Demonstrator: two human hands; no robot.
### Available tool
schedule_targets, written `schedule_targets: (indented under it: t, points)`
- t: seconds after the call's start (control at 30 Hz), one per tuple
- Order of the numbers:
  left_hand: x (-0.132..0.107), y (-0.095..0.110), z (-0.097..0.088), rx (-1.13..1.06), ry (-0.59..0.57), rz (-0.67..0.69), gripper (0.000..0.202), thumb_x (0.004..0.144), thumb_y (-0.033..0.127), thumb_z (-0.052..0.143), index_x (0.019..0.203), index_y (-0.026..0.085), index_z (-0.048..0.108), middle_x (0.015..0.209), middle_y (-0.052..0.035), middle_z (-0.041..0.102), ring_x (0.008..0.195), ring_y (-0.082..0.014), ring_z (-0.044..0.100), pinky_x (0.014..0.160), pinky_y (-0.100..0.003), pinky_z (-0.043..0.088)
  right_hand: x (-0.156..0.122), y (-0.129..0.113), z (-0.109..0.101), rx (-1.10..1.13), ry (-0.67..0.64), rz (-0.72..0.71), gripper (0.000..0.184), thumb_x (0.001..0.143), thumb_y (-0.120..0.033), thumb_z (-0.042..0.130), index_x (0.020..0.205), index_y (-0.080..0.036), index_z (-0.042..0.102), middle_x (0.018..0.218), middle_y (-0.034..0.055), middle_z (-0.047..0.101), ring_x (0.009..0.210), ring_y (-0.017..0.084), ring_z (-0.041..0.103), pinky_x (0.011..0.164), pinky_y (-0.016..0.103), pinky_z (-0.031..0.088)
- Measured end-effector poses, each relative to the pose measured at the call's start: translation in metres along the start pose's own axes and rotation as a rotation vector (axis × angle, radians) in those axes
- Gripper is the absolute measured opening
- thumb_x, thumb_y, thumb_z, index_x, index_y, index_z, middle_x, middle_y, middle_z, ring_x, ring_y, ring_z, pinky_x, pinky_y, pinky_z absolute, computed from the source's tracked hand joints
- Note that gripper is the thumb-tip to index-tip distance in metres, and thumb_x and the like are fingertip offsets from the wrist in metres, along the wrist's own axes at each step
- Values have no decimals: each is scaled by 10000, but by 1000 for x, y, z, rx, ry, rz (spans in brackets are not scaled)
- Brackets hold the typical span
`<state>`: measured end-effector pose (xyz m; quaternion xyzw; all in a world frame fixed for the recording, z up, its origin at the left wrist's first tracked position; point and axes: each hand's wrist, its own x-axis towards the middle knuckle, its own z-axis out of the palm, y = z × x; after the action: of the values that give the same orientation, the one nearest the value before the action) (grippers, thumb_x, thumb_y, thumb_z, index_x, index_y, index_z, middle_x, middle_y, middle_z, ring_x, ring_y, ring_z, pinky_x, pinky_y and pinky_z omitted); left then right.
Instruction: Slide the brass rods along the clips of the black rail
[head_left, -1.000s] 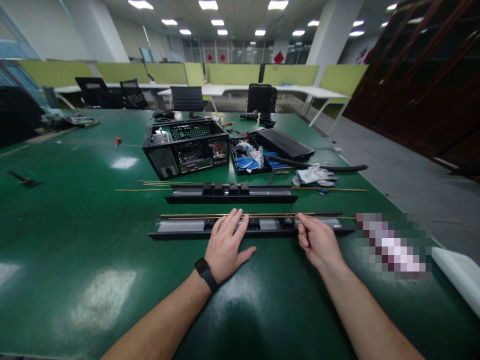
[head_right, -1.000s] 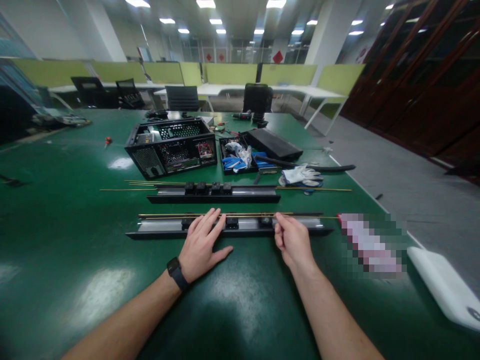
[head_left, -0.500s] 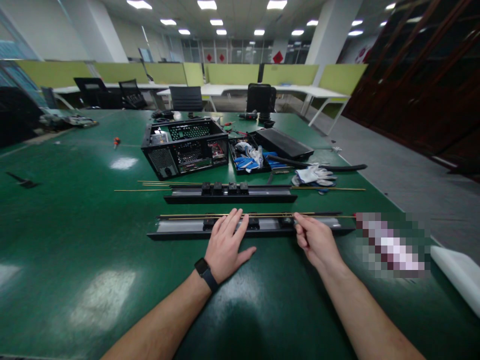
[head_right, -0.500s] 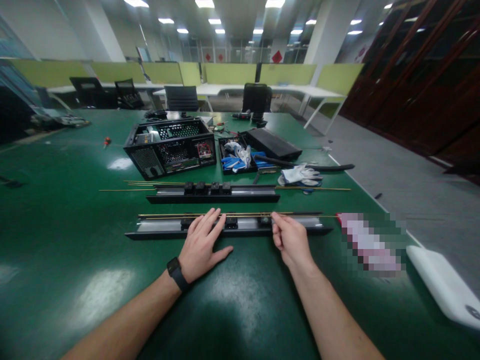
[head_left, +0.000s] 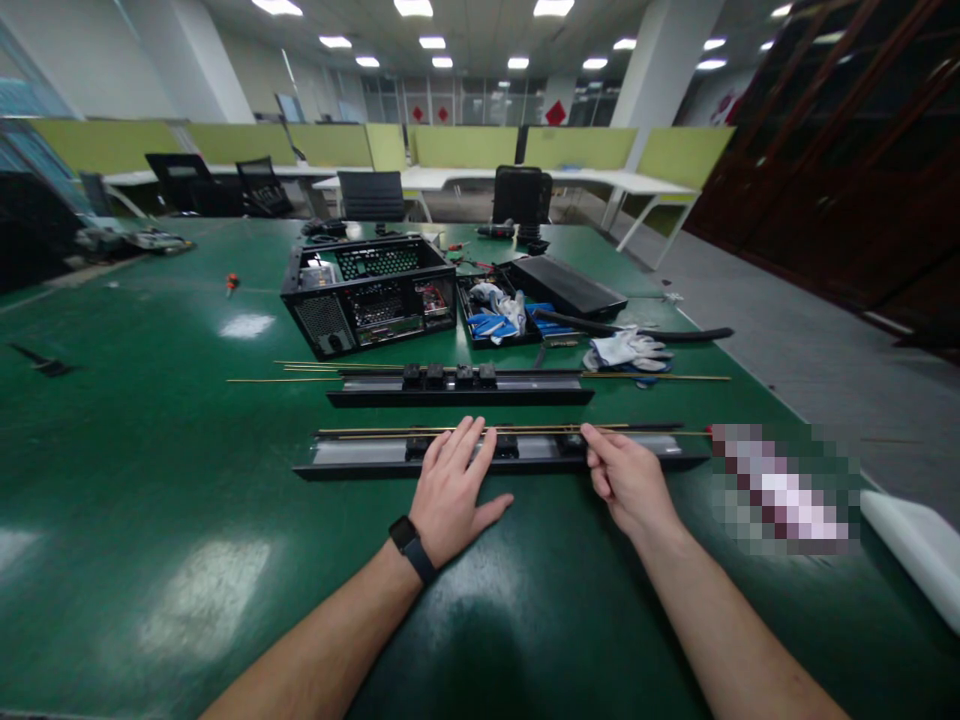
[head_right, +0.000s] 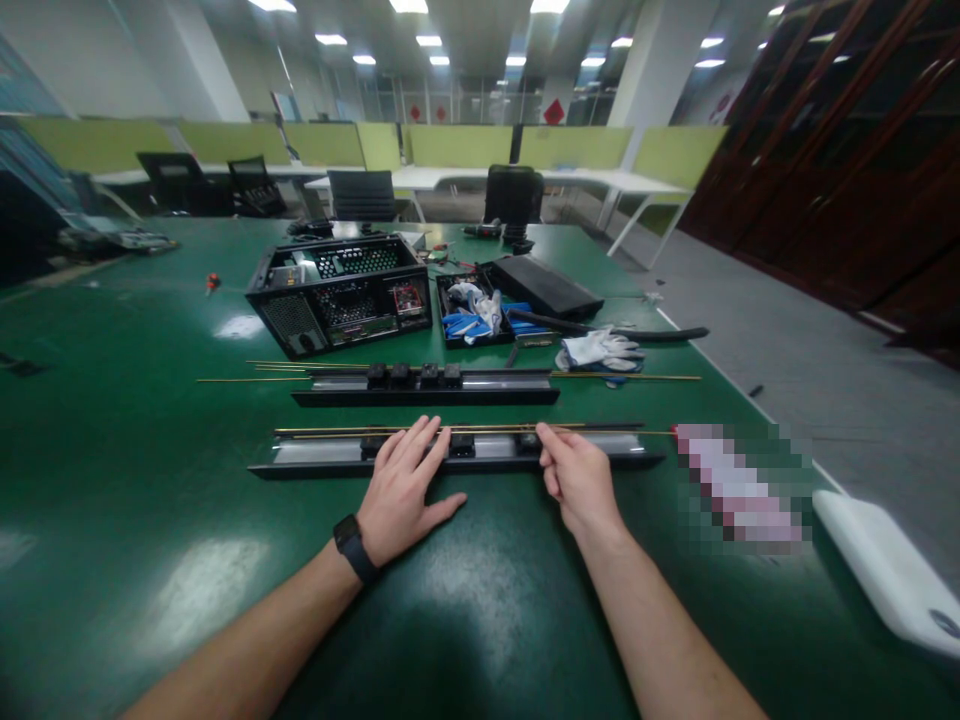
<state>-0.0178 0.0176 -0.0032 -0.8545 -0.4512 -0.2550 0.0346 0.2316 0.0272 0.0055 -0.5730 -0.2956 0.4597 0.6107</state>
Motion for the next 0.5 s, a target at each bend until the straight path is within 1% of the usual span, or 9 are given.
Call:
schedule_targets:
  t: [0.17, 0.3, 0.5]
  points:
    - [0, -1, 1, -3, 1, 6, 750, 877, 476, 632, 1515, 170, 383, 1578, -125, 375, 1477, -297, 307, 1194, -463, 256, 1, -3, 0, 66, -12, 27, 398, 677, -398, 866, 600, -142, 570, 482, -30, 511, 271, 31, 354, 256, 159, 191]
    - [-1, -2, 1, -5, 5, 1, 737, 877, 473, 634, 1508, 176, 396, 1574, -119, 385, 1476, -296, 309, 1191, -459, 263, 2, -4, -1, 110, 15, 42, 371, 655, -371, 874, 626, -145, 581, 494, -23, 531, 274, 39, 360, 250, 162, 193]
    - [-1, -2, 0, -2, 8, 1, 737, 879, 488, 627, 1507, 177, 399, 1568, -129, 392, 1473, -298, 315, 1190, -465, 262, 4, 1, -4, 85, 15, 19, 387, 685, -411, 861, 653, -148, 578, 534, -14, 563, 272, 42, 376, 246, 164, 183]
